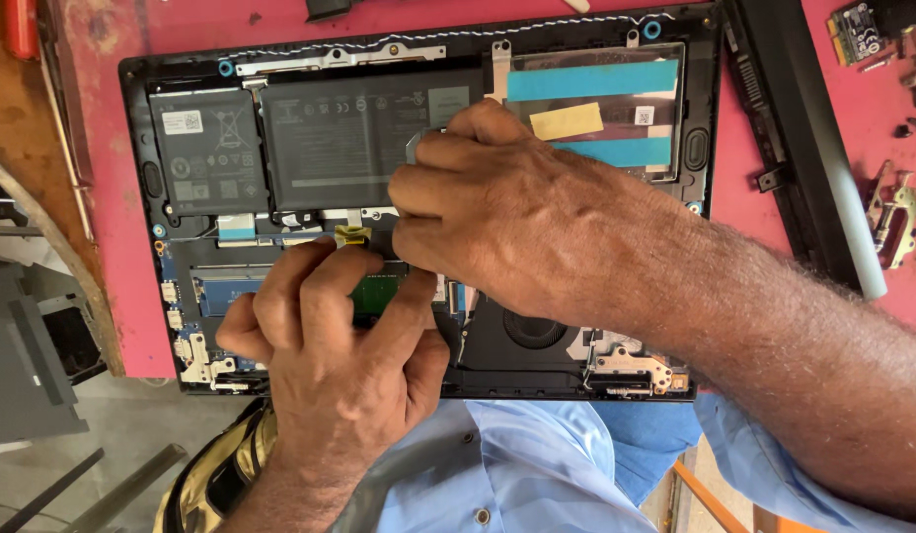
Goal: The person manipulates internal laptop components by hand, including connecting cables and pressing on hardware parts.
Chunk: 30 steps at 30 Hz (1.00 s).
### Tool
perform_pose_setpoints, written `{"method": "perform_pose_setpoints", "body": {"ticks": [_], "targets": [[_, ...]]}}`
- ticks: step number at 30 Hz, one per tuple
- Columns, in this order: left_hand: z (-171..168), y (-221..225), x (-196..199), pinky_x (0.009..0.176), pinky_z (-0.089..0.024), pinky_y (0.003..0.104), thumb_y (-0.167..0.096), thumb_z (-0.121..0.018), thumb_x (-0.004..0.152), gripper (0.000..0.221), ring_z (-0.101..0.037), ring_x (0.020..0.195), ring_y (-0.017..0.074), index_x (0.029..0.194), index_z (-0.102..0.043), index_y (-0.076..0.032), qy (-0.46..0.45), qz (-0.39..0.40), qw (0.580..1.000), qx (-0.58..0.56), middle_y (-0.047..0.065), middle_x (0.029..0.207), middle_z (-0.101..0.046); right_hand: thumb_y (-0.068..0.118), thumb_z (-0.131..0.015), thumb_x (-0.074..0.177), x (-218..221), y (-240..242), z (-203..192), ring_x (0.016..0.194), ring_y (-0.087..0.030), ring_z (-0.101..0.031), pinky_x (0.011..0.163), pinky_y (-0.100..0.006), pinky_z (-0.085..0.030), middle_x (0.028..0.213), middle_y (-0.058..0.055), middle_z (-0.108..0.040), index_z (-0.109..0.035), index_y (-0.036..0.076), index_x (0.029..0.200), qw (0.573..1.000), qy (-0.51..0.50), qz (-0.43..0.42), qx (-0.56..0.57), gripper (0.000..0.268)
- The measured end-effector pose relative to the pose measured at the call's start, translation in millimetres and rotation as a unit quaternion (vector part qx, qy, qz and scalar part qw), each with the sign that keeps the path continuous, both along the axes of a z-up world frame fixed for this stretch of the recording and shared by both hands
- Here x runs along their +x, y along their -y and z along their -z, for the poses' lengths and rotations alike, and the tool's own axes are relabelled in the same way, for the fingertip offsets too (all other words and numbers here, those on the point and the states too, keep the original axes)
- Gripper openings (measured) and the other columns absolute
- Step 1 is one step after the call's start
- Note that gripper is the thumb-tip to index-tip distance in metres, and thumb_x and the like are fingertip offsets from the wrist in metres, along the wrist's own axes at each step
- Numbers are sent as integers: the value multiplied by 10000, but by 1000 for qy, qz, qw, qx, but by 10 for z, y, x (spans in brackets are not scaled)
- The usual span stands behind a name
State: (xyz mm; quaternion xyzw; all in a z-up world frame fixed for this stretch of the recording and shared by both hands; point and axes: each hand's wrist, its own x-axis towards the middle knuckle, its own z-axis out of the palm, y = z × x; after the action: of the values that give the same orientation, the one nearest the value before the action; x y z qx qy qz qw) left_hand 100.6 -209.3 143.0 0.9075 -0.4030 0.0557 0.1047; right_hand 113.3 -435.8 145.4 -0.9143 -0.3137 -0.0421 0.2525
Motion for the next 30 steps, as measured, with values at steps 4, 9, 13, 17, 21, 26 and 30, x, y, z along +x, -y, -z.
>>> {"method": "perform_pose_setpoints", "body": {"ticks": [4, 9, 13, 17, 21, 26, 30], "targets": [[-19, -5, -4, 996, -245, 567, -255, -762, 855, 361, -424, 1306, 322, 1215, -760, -231, -10, 3, 1000, 15, 55, 1276, -515, 158, -706, 894, -8, 1, 20, 889, -158, -555, 933, -366, -427, 795, 7, -528, -687, 111, 809, 1000, -6, 2, 6, 100], [13, 6, 8, 1007, -243, 571, -263, -750, 863, 351, -426, 1303, 325, 1212, -767, -236, -6, 6, 1000, 7, 56, 1262, -514, 160, -704, 874, 3, -4, 32, 908, -164, -565, 937, -364, -427, 814, 5, -542, -692, 103, 810, 1000, -7, 6, 22, 87], [12, -1, 6, 997, -242, 563, -261, -749, 872, 340, -439, 1288, 320, 1210, -771, -236, 6, 10, 1000, 5, 55, 1247, -531, 182, -700, 877, 4, 5, 19, 916, -170, -569, 941, -369, -426, 823, 2, -549, -703, 94, 831, 999, -8, 8, 35, 99], [5, 17, -5, 1025, -241, 553, -236, -735, 866, 364, -445, 1291, 316, 1228, -771, -251, 8, 2, 1000, 7, 49, 1236, -533, 184, -700, 907, -20, 14, 24, 902, -166, -574, 931, -366, -433, 817, 1, -552, -693, 93, 798, 999, -2, 14, 32, 142], [-57, 80, 11, 1037, -237, 550, -236, -741, 847, 348, -448, 1273, 319, 1193, -766, -249, 6, 2, 1000, 5, 48, 1221, -538, 208, -697, 926, -27, 8, 49, 865, -156, -566, 912, -365, -436, 799, 11, -550, -697, 87, 801, 998, 4, 21, 53, 174], [-100, 154, 52, 981, -241, 542, -216, -750, 779, 316, -458, 1211, 326, 1094, -778, -229, 7, 6, 1000, 7, 59, 1172, -564, 205, -702, 925, -31, 10, 65, 866, -155, -568, 905, -361, -438, 802, 15, -549, -693, 90, 795, 998, 9, 26, 49, 174], [-105, 162, 62, 986, -239, 546, -220, -749, 781, 292, -452, 1221, 339, 1072, -781, -217, -4, 4, 1000, 7, 73, 1195, -569, 195, -705, 929, -33, 15, 77, 870, -155, -571, 913, -359, -438, 802, 18, -547, -693, 96, 793, 998, 10, 28, 49, 169]]}}
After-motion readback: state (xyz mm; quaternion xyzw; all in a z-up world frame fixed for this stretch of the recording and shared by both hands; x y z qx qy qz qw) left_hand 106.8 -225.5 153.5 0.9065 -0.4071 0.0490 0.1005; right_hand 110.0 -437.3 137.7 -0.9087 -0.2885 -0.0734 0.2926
